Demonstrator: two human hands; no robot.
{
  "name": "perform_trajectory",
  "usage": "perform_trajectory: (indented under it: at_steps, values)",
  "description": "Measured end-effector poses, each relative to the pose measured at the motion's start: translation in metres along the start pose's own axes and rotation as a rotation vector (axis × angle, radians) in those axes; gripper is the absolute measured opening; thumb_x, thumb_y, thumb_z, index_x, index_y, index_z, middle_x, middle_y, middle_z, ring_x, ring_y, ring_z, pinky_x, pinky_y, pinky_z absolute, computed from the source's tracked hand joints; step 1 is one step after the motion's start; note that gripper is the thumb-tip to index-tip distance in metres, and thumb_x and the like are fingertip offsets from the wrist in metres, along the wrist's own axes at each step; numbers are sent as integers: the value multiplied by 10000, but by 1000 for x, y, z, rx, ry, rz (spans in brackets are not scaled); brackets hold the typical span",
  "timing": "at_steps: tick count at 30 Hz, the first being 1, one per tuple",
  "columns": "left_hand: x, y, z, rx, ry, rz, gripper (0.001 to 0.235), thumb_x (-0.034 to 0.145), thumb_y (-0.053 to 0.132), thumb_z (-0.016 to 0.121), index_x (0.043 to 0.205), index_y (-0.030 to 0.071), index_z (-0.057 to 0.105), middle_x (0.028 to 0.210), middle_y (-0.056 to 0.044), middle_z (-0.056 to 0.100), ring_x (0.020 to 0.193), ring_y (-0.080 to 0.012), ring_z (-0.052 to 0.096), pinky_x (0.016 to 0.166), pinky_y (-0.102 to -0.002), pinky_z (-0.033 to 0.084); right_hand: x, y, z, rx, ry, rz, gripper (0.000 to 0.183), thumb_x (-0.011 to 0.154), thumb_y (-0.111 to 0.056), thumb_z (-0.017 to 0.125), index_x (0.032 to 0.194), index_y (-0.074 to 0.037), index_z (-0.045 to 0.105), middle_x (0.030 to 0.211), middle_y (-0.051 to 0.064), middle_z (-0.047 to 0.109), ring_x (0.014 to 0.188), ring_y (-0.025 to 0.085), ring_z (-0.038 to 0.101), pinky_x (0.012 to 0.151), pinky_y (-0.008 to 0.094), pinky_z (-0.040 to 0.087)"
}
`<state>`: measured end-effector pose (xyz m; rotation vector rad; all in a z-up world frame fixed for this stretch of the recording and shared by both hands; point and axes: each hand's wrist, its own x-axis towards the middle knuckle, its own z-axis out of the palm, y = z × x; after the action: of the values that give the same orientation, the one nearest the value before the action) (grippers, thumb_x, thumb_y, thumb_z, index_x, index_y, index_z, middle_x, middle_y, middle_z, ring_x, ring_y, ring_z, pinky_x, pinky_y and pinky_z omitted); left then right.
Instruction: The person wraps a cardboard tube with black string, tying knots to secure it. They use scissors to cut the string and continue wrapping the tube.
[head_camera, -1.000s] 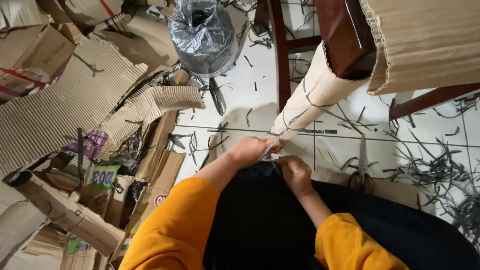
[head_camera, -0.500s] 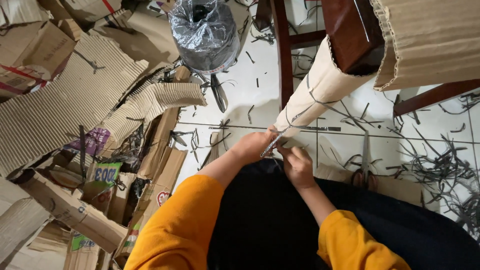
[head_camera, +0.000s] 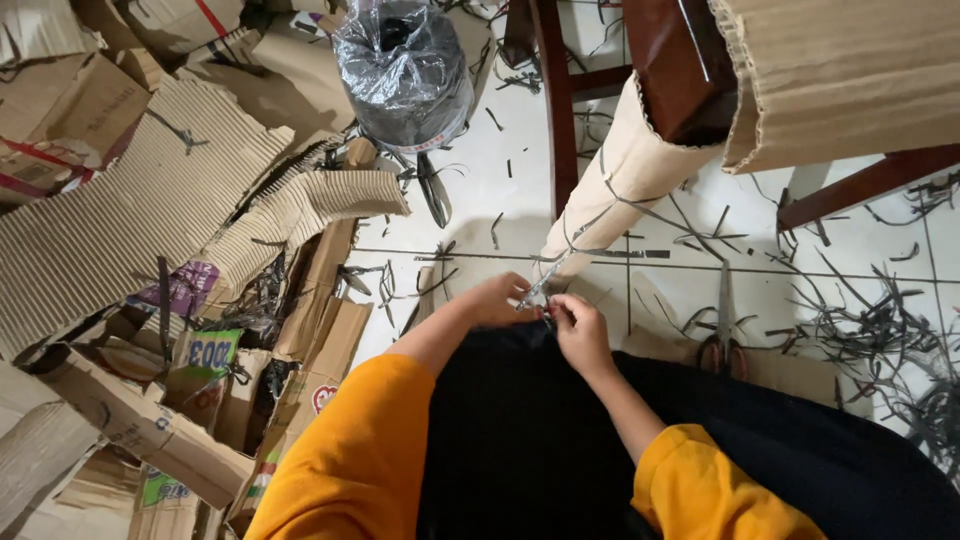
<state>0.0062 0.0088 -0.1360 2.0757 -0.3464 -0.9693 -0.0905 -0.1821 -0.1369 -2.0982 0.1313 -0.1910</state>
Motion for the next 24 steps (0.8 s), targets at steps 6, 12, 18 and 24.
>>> perform_trajectory:
  at_steps: [6, 12, 18, 24]
  values:
    - [38, -14, 21, -66, 70, 184, 389, 641, 392, 940, 967, 220, 814, 821, -82, 783, 875, -341, 760, 760, -435, 608, -5, -29, -7, 46, 46, 65, 186, 909, -39, 700, 1032, -139, 798, 768, 91, 758, 648, 237, 733, 687, 381, 589]
    - [35, 2, 12, 382, 262, 146, 126, 781, 159, 714, 720, 264, 748, 733, -26, 743, 765, -332, 750, 697, -454, 632, -9, 11, -10, -147, 190, 29, 89, 901, -138, 776, 913, -223, 797, 755, 36, 746, 736, 244, 744, 686, 355, 587]
    - [41, 2, -10, 521, 340, 91, 134, 822, 206, 700, 783, 311, 772, 804, 42, 763, 845, -275, 760, 810, -446, 631, 57, 29, -36, -173, 240, 8, 146, 874, 25, 722, 830, -106, 770, 725, 130, 721, 709, 371, 716, 661, 422, 571]
    - [15, 14, -7, 1091, 758, 863, 255, 598, 143, 791, 540, 342, 643, 538, 54, 562, 634, -249, 528, 712, -483, 442, 48, 47, -32, -212, 81, 228, 115, 885, -193, 737, 777, -206, 776, 565, 13, 655, 625, 250, 710, 651, 385, 572]
